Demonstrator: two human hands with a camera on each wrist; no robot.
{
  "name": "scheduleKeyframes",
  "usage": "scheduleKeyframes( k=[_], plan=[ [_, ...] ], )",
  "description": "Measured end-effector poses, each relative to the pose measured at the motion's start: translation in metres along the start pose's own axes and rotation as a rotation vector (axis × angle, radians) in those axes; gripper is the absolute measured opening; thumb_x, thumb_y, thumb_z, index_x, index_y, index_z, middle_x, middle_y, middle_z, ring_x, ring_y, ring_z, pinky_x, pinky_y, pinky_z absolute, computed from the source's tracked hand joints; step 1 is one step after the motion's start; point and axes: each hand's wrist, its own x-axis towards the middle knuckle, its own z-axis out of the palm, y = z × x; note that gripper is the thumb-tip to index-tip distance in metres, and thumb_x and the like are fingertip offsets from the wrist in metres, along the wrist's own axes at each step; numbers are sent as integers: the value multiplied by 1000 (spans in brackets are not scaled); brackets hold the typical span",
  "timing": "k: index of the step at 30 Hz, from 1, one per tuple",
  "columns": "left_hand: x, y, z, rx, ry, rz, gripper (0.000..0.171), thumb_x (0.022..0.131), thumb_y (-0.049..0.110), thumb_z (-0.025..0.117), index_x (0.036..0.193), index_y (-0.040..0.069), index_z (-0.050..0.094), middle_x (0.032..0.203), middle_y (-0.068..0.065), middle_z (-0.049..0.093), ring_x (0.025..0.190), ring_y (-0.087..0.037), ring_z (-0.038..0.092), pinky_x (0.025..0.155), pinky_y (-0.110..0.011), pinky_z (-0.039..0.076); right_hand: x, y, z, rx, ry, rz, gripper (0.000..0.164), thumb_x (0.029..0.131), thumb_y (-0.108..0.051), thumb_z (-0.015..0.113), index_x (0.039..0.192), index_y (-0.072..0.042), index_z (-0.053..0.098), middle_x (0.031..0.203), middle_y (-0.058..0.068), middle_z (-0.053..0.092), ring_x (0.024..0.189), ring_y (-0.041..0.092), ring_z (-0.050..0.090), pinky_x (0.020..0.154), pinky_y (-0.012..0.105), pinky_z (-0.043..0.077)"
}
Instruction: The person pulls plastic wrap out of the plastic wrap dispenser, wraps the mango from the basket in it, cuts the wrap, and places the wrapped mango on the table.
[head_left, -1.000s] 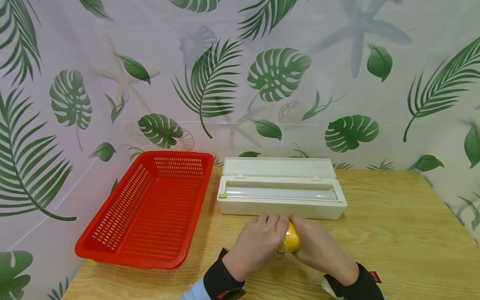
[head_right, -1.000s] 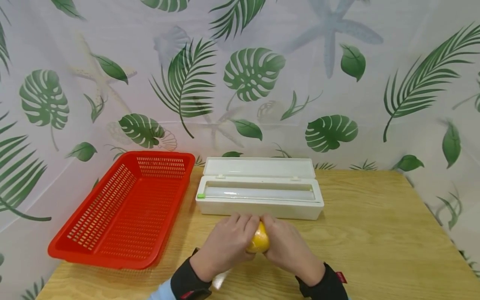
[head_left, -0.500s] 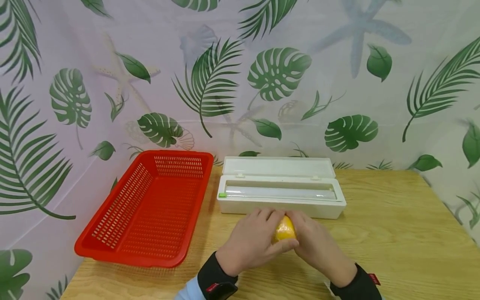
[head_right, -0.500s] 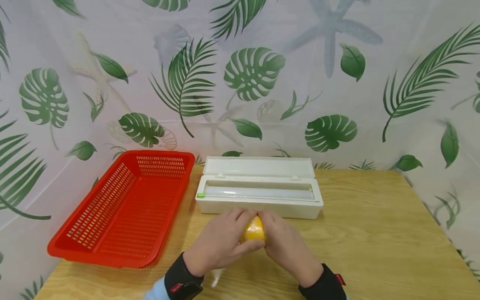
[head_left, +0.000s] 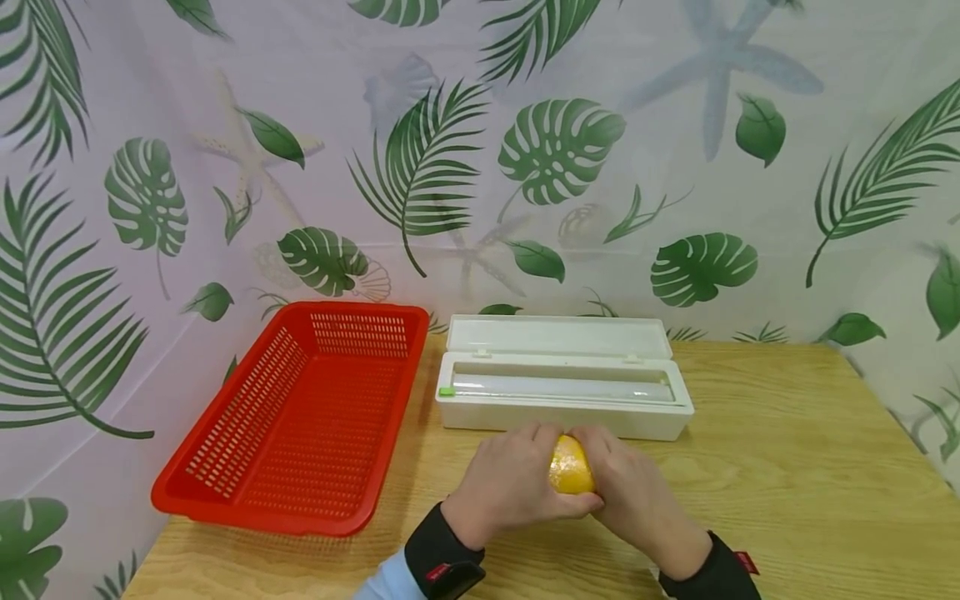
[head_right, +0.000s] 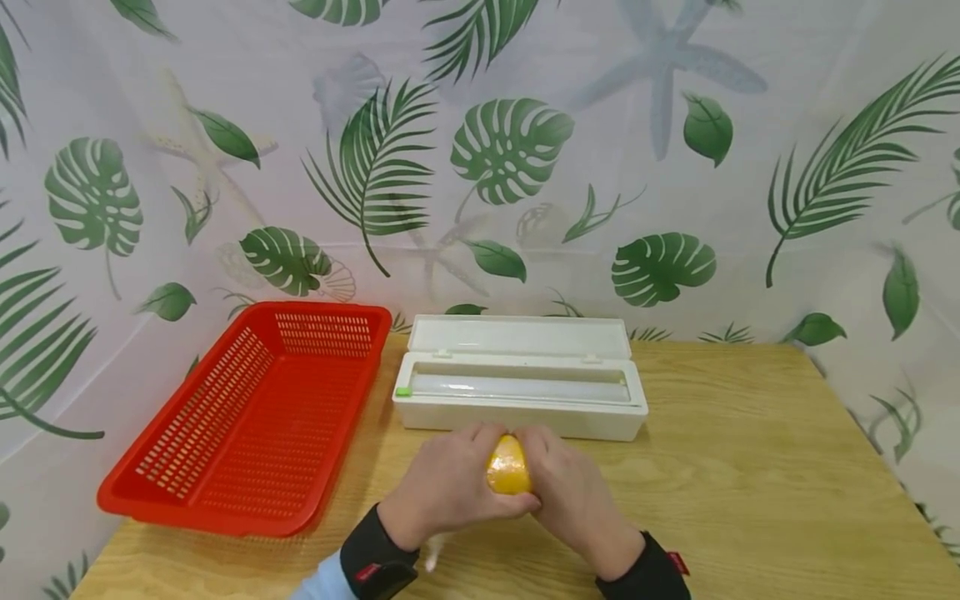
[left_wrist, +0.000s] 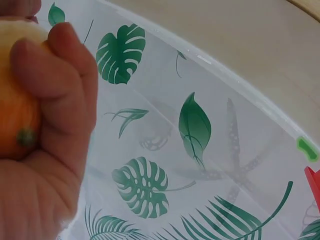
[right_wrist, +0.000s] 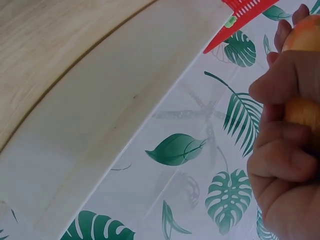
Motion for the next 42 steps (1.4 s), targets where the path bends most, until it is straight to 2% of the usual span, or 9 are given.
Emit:
scheduleKeyframes(
  k=[7, 16, 19, 22, 27, 30, 33, 37, 42],
  plan=[
    [0, -5, 5, 12, 94, 69, 60, 66, 68, 69, 91, 14, 61, 70, 7, 54, 54, -2, 47, 45, -10, 34, 3, 0, 0, 4, -12, 9, 58, 48, 8, 82, 98, 1, 54, 82, 6, 56, 66, 12, 57, 55, 25, 49],
    [-2, -7, 13, -19, 189, 90, 60, 63, 68, 71, 89, 16, 60, 69, 9, 53, 52, 1, 45, 44, -7, 31, 4, -1, -4, 32, -34, 30, 59, 49, 8, 85, 97, 0, 52, 81, 6, 55, 65, 12, 57, 54, 25, 49],
    [-3, -7, 11, 7, 180, 96, 62, 63, 70, 70, 91, 16, 60, 71, 8, 55, 53, 0, 46, 45, -8, 32, 3, 0, -4, 44, -32, 21, 60, 50, 9, 84, 100, 0, 52, 83, 6, 56, 66, 11, 58, 55, 24, 49],
    [-2, -8, 9, 1, 163, 104, 67, 65, 70, 69, 100, 14, 60, 81, 6, 59, 60, -3, 52, 49, -10, 39, 3, -2, -4, 22, -23, 29, 63, 51, 6, 87, 104, 0, 52, 88, 8, 58, 73, 15, 60, 60, 28, 52],
    [-1, -12, 9, -23, 105, 62, 74, 73, 70, 62, 119, 13, 53, 100, 2, 58, 76, -7, 54, 55, -13, 45, 6, 0, -6, 34, -45, 41, 74, 57, -4, 89, 119, -2, 50, 104, 12, 58, 92, 23, 60, 71, 35, 54],
    [-1, -14, 8, -18, 75, 46, 63, 85, 61, 54, 125, 13, 50, 103, -2, 55, 79, -9, 53, 55, -14, 44, 6, 5, -7, 113, -71, 27, 79, 59, -1, 87, 126, -3, 45, 113, 12, 54, 98, 23, 59, 73, 35, 54],
    [0, -18, 8, -21, 110, 76, 55, 88, 49, 54, 127, 11, 48, 108, -5, 53, 85, -12, 52, 61, -15, 46, 6, 9, -9, 217, -62, 23, 83, 57, 10, 83, 129, -2, 43, 118, 12, 50, 100, 20, 55, 72, 32, 54],
    [3, -20, 5, 9, 240, 148, 62, 81, 47, 68, 125, 8, 49, 113, -8, 51, 93, -17, 51, 75, -19, 49, 8, 14, -16, 431, -34, 61, 85, 61, 19, 72, 136, -2, 38, 128, 14, 45, 98, 13, 52, 68, 26, 54],
    [5, -22, 2, 96, 354, 222, 71, 70, 47, 80, 122, 8, 51, 114, -8, 50, 103, -20, 49, 89, -25, 46, 7, 17, -25, 741, -122, 204, 69, 82, 10, 63, 141, -7, 32, 138, 14, 38, 100, 9, 57, 71, 28, 55]
  ],
)
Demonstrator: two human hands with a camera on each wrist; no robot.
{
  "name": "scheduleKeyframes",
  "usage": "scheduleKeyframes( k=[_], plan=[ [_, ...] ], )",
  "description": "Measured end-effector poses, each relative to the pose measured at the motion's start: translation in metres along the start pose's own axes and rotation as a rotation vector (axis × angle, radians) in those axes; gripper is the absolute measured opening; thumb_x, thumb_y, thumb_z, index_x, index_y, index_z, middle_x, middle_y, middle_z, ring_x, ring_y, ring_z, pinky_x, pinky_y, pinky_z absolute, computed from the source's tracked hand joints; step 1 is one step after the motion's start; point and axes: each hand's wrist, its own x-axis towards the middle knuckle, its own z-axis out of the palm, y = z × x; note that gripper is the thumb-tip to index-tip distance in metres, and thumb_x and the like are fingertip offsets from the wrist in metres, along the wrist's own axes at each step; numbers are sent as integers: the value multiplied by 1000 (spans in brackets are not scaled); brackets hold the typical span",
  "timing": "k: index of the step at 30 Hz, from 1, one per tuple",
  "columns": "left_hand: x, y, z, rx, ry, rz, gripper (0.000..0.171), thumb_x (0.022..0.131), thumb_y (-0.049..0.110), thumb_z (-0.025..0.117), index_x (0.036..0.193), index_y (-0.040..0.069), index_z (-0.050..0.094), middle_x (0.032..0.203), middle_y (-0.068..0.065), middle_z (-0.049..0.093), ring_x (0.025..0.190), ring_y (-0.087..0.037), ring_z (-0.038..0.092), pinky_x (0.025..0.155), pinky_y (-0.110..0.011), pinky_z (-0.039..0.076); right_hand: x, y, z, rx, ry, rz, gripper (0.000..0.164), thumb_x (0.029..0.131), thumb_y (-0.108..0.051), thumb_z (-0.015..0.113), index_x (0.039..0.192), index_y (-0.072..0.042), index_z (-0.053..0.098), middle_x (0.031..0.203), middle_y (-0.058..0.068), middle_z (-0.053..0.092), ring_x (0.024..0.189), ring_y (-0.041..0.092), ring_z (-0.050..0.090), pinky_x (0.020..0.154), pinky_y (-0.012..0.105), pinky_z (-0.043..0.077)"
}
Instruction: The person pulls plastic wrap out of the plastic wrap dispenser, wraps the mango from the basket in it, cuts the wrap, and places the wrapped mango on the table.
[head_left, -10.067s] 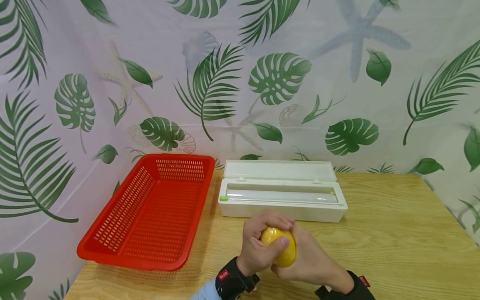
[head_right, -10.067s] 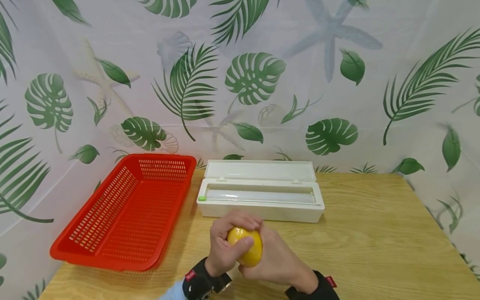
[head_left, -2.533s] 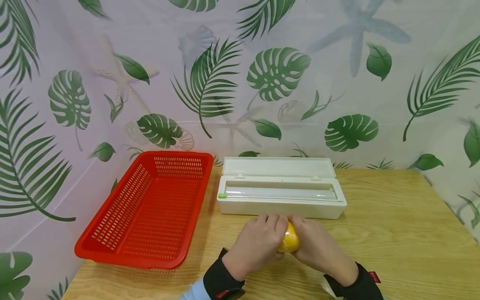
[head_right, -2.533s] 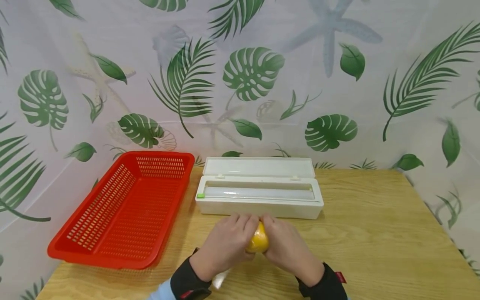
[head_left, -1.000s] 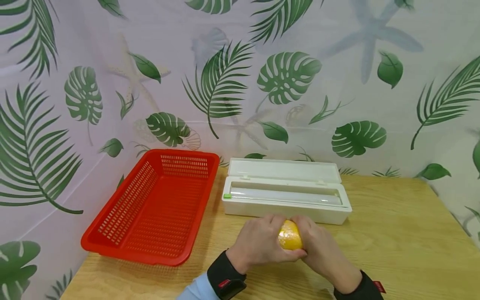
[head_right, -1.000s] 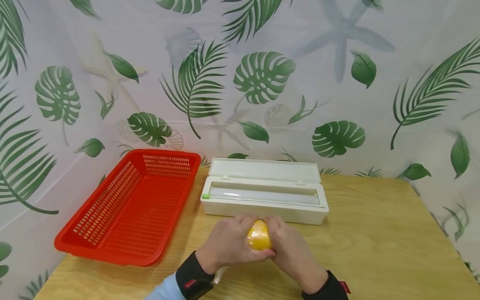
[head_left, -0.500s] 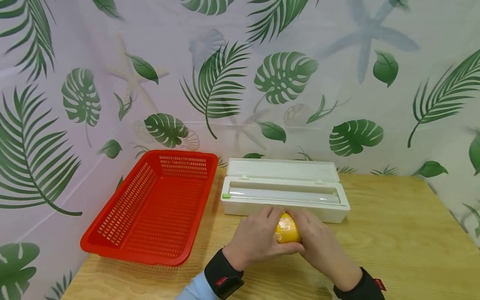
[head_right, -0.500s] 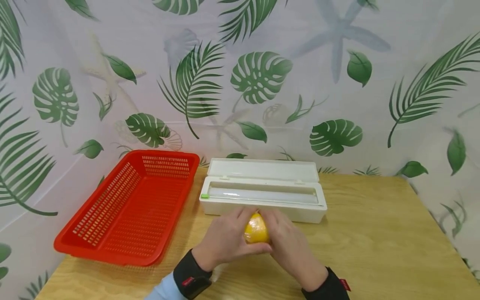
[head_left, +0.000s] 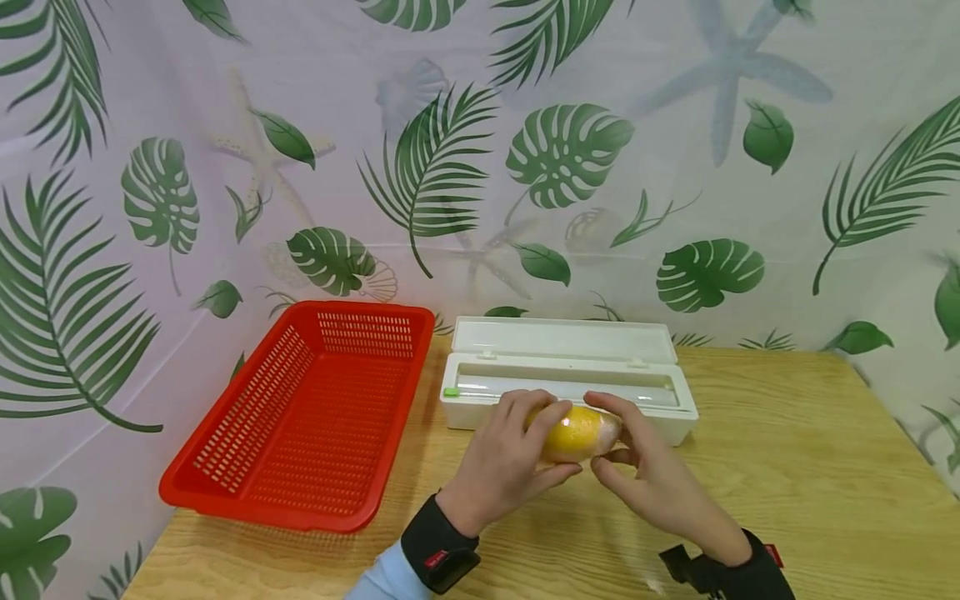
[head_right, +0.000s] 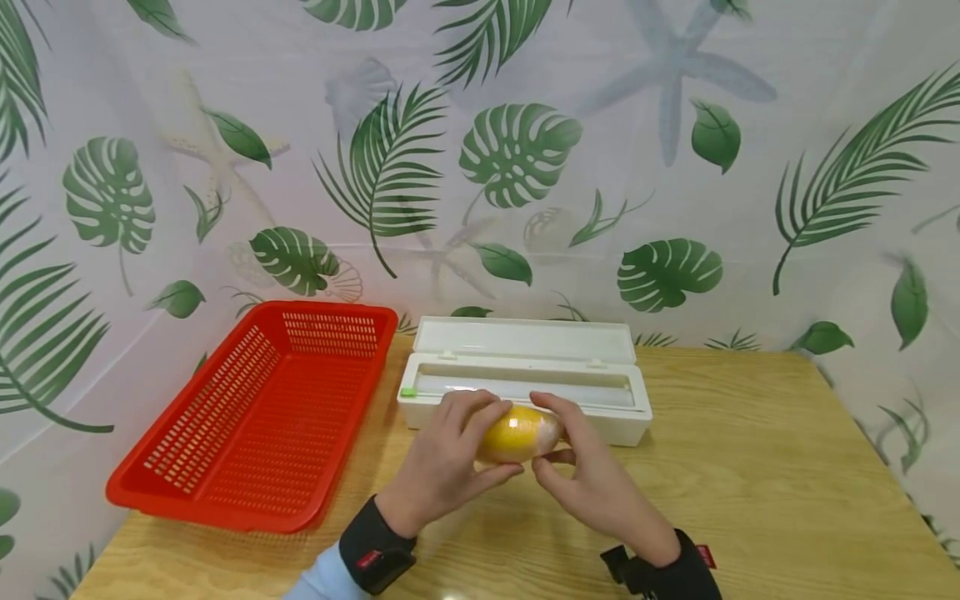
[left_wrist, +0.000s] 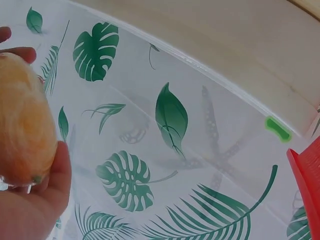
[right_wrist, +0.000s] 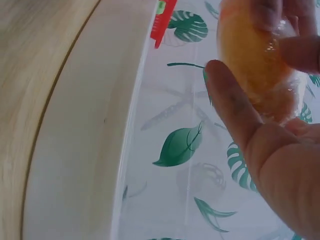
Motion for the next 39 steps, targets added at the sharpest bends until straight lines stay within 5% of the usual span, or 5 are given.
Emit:
scheduleKeyframes(
  k=[5, 15, 22, 28, 39],
  plan=[
    [0, -1, 1, 87, 42, 60, 68, 67, 47, 82, 117, 10, 54, 113, -8, 52, 102, -21, 51, 88, -28, 47, 1, 1, 1, 197, -65, 143, 59, 90, -5, 61, 141, -8, 31, 134, 16, 38, 92, 17, 61, 66, 32, 56],
    [-1, -3, 2, 20, -9, 19, 66, 72, 47, 77, 120, 11, 51, 119, -11, 48, 107, -23, 46, 90, -28, 45, 1, 2, 7, 180, 36, 122, 56, 86, -4, 67, 134, -5, 38, 127, 16, 45, 88, 15, 62, 66, 31, 56],
    [-4, -13, -8, -206, -269, -163, 85, 77, 54, 69, 140, 12, 33, 136, -13, 41, 120, -24, 42, 98, -37, 41, -1, 4, 4, 58, 87, 101, 58, 78, -1, 74, 126, -8, 42, 128, 10, 45, 87, 11, 59, 67, 27, 54],
    [-8, -21, -17, -519, -550, -350, 73, 85, 43, 67, 141, 10, 33, 127, -6, 47, 104, -12, 48, 89, -24, 45, -1, 11, 3, 38, 38, 48, 55, 74, 4, 76, 117, -8, 44, 126, 10, 46, 87, 14, 58, 65, 27, 53],
    [-16, -15, -5, -443, -718, -313, 60, 74, 34, 80, 119, 12, 48, 106, 1, 53, 84, -4, 51, 76, -15, 45, -3, 25, 2, -72, -339, 190, 56, 75, -10, 79, 115, -8, 40, 115, 8, 52, 96, 19, 55, 84, 28, 50]
  ],
)
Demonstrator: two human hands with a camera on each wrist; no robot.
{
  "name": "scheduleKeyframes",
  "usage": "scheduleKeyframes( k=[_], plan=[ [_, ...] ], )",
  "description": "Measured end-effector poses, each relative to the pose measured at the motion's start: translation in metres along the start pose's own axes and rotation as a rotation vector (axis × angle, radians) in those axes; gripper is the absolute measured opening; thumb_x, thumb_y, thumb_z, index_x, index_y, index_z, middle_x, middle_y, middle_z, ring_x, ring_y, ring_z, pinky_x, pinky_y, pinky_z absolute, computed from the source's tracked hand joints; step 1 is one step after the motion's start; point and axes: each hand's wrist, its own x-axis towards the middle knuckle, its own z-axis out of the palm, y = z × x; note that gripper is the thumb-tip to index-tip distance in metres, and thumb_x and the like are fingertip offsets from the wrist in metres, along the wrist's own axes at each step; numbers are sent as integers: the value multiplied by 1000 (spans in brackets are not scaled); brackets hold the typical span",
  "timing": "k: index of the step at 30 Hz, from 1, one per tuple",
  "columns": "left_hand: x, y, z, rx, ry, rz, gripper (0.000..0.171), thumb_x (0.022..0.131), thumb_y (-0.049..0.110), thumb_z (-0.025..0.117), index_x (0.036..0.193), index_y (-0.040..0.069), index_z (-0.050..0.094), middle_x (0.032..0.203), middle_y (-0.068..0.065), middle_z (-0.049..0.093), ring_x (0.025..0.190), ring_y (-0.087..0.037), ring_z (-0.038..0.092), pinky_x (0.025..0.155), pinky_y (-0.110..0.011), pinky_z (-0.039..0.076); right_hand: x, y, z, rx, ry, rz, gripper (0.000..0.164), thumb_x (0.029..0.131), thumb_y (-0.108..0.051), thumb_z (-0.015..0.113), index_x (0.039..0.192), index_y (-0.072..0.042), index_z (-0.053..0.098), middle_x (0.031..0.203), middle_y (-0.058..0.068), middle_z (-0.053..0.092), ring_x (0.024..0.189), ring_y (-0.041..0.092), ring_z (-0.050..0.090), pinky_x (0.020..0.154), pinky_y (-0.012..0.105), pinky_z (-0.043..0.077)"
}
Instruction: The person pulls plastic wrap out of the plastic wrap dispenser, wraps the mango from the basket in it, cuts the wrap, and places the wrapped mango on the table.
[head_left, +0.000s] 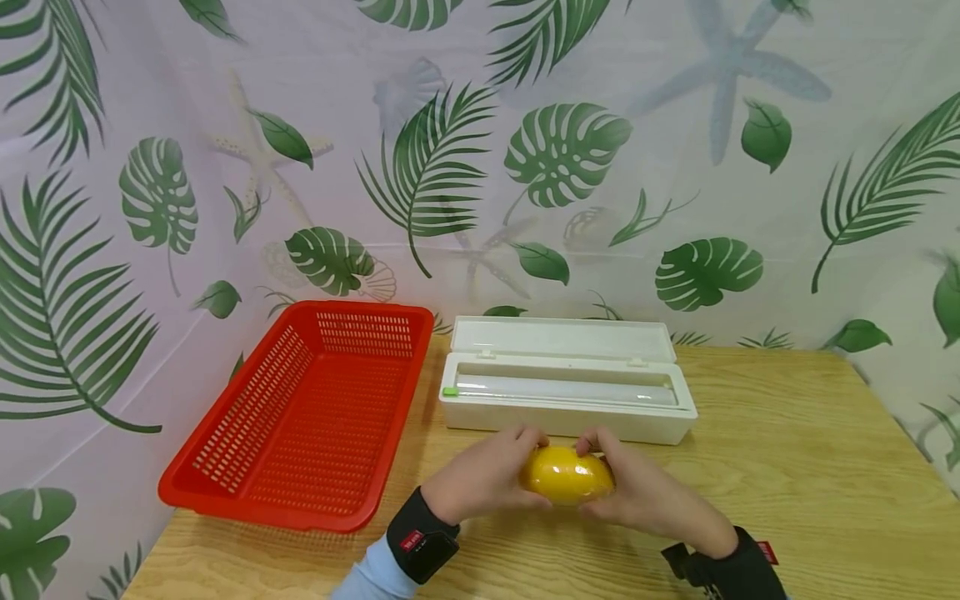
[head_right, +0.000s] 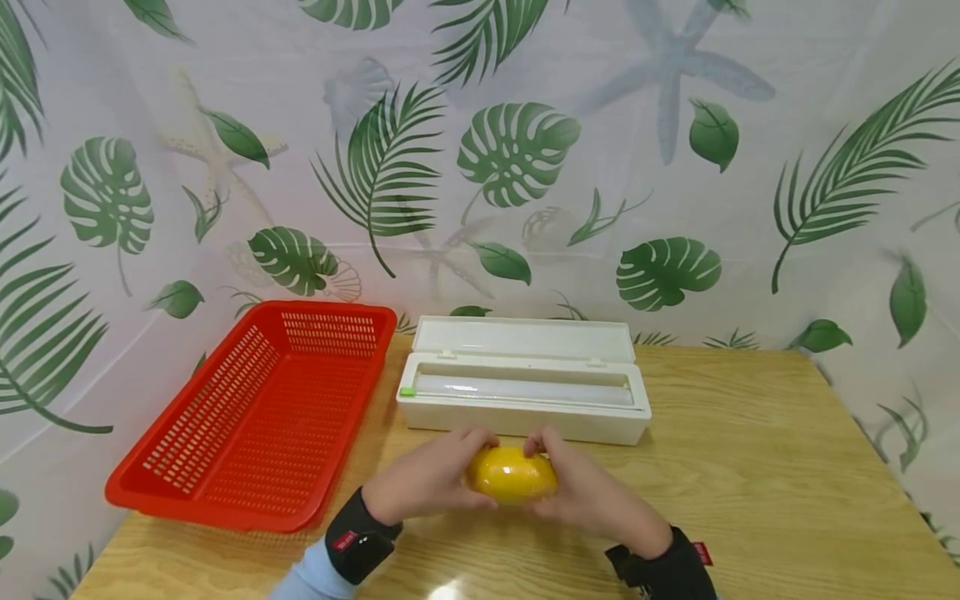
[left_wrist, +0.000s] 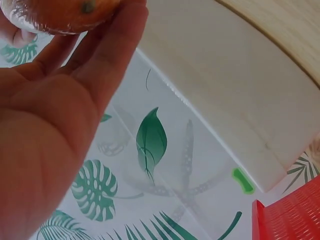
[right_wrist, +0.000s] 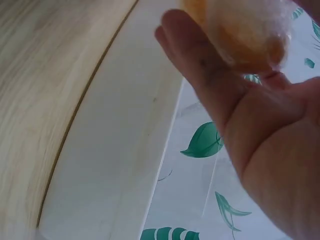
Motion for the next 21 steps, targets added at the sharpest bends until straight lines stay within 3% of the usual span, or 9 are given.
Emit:
scheduleKeyframes(
  k=[5, 12, 18, 21],
  plan=[
    [2, 0, 11, 82, -27, 5, 62, 70, 36, 82, 115, 12, 47, 102, 3, 50, 83, -5, 49, 77, -15, 44, 3, 3, 4, -78, -66, 39, 67, 73, -12, 80, 127, -4, 40, 118, 9, 55, 100, 20, 55, 88, 37, 49],
    [5, 1, 25, 177, -61, -35, 66, 67, 37, 84, 115, 11, 46, 99, 1, 47, 84, -9, 45, 75, -17, 43, 4, 8, 16, -178, -76, 41, 69, 68, -6, 79, 126, -5, 42, 111, 2, 52, 91, 13, 52, 83, 29, 48],
    [9, 0, 39, 319, -101, -45, 77, 65, 48, 83, 122, 8, 49, 100, -2, 48, 82, -12, 45, 72, -17, 45, 4, 9, 25, -253, -80, 45, 68, 65, -4, 80, 121, -9, 43, 109, 5, 49, 84, 14, 52, 72, 28, 48],
    [9, 0, 42, 343, -109, -61, 76, 64, 50, 83, 119, 8, 52, 97, -2, 46, 81, -12, 44, 68, -17, 44, 5, 9, 27, -285, -70, 33, 69, 63, -3, 81, 120, -9, 43, 109, 5, 48, 83, 14, 53, 71, 29, 49]
  ],
)
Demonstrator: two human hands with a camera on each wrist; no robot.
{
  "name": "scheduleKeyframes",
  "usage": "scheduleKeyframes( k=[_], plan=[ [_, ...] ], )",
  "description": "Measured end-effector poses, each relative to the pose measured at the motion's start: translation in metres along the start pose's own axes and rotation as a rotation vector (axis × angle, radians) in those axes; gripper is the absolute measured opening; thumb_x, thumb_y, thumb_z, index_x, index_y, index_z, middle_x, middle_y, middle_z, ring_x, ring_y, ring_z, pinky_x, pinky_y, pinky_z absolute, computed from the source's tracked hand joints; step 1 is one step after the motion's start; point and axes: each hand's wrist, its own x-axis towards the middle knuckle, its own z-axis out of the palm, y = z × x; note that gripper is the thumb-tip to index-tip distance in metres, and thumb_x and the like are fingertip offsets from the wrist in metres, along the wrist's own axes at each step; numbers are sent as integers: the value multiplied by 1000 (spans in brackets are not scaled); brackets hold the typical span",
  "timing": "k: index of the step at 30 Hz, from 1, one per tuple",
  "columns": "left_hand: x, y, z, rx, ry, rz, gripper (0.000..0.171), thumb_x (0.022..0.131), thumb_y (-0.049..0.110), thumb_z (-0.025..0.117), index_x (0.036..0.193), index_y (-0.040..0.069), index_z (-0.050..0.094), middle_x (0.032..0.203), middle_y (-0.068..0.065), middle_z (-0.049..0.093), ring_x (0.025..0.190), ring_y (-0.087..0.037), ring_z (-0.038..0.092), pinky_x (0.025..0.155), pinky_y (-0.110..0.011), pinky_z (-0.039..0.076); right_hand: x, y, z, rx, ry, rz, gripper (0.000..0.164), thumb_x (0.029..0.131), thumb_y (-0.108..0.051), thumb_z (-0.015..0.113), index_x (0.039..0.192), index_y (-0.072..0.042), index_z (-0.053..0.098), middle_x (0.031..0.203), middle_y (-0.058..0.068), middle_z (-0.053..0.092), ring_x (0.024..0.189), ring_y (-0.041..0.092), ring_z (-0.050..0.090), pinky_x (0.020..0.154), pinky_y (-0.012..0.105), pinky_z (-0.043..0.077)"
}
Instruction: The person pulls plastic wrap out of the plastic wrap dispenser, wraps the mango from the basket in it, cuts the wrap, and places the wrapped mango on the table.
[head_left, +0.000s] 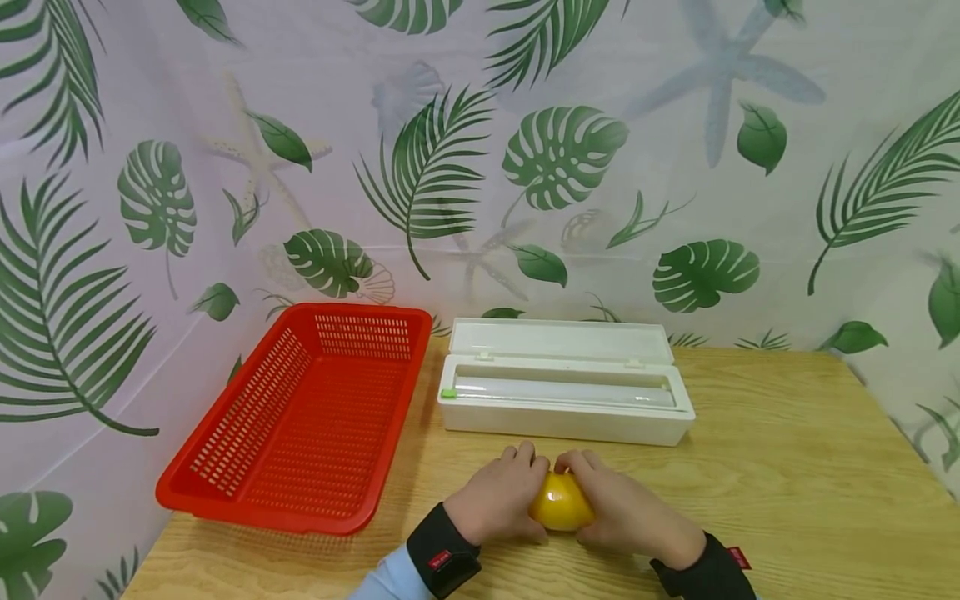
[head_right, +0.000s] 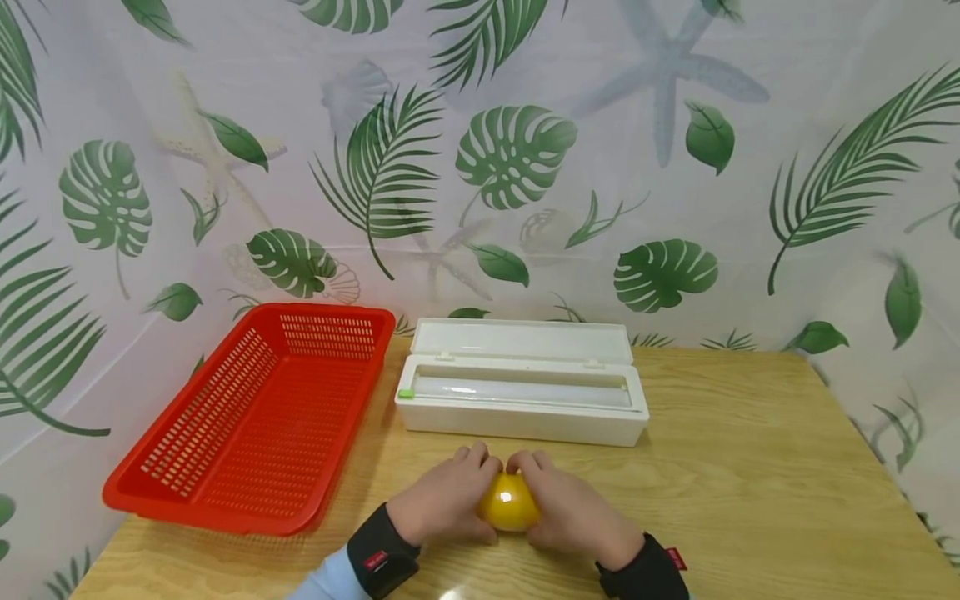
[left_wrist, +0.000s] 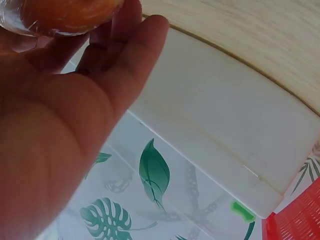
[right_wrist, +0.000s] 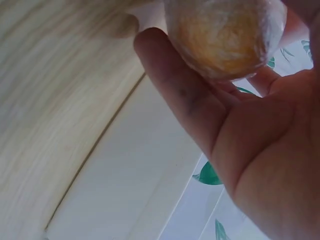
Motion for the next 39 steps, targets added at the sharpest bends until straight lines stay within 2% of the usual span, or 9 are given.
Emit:
scheduleKeyframes(
  k=[7, 14, 20, 26, 30, 35, 39],
  plan=[
    [2, 1, 1, 26, 0, -23, 76, 63, 51, 83, 118, 10, 51, 97, -2, 44, 83, -14, 44, 65, -18, 45, 3, 0, 1, -28, 9, 6, 72, 61, 0, 81, 120, -9, 41, 110, 5, 46, 80, 14, 52, 69, 28, 49],
    [1, 1, 3, 51, 40, -10, 75, 62, 55, 82, 116, 11, 52, 97, -1, 44, 81, -14, 44, 62, -18, 44, 3, 2, 4, -47, 16, 23, 70, 62, -2, 81, 119, -10, 42, 110, 4, 46, 83, 14, 53, 72, 30, 50],
    [0, 2, 2, 75, 98, -17, 75, 64, 55, 80, 117, 11, 50, 98, -2, 46, 85, -14, 46, 65, -19, 47, 2, 1, 5, -86, 88, 22, 70, 61, -1, 83, 118, -8, 42, 107, 7, 47, 81, 15, 54, 72, 32, 52],
    [-1, 4, 0, 72, 32, -28, 76, 65, 54, 80, 120, 11, 50, 96, -2, 49, 82, -14, 46, 64, -19, 47, 1, 0, 4, -41, 28, 38, 73, 61, 0, 82, 120, -7, 40, 110, 9, 45, 80, 16, 53, 72, 31, 51],
    [-1, 4, 0, 87, 19, -30, 79, 65, 57, 78, 122, 12, 49, 98, -2, 50, 83, -14, 47, 66, -20, 47, 0, 1, 4, -44, 13, 30, 77, 62, -7, 84, 124, -7, 39, 112, 9, 44, 85, 17, 53, 73, 32, 51],
    [-1, 3, -1, 92, 2, -26, 86, 63, 63, 76, 126, 12, 47, 100, -2, 51, 84, -15, 47, 70, -23, 47, -2, 6, 4, -45, 8, 21, 76, 68, -18, 82, 129, -8, 39, 117, 9, 45, 91, 16, 53, 76, 32, 50],
    [-3, 0, -4, 64, 3, -7, 86, 65, 65, 73, 127, 12, 47, 102, -2, 52, 86, -16, 47, 72, -25, 46, -6, 9, 1, 9, -10, 41, 75, 74, -27, 80, 133, -7, 38, 119, 9, 46, 92, 15, 53, 77, 31, 49]
  ],
)
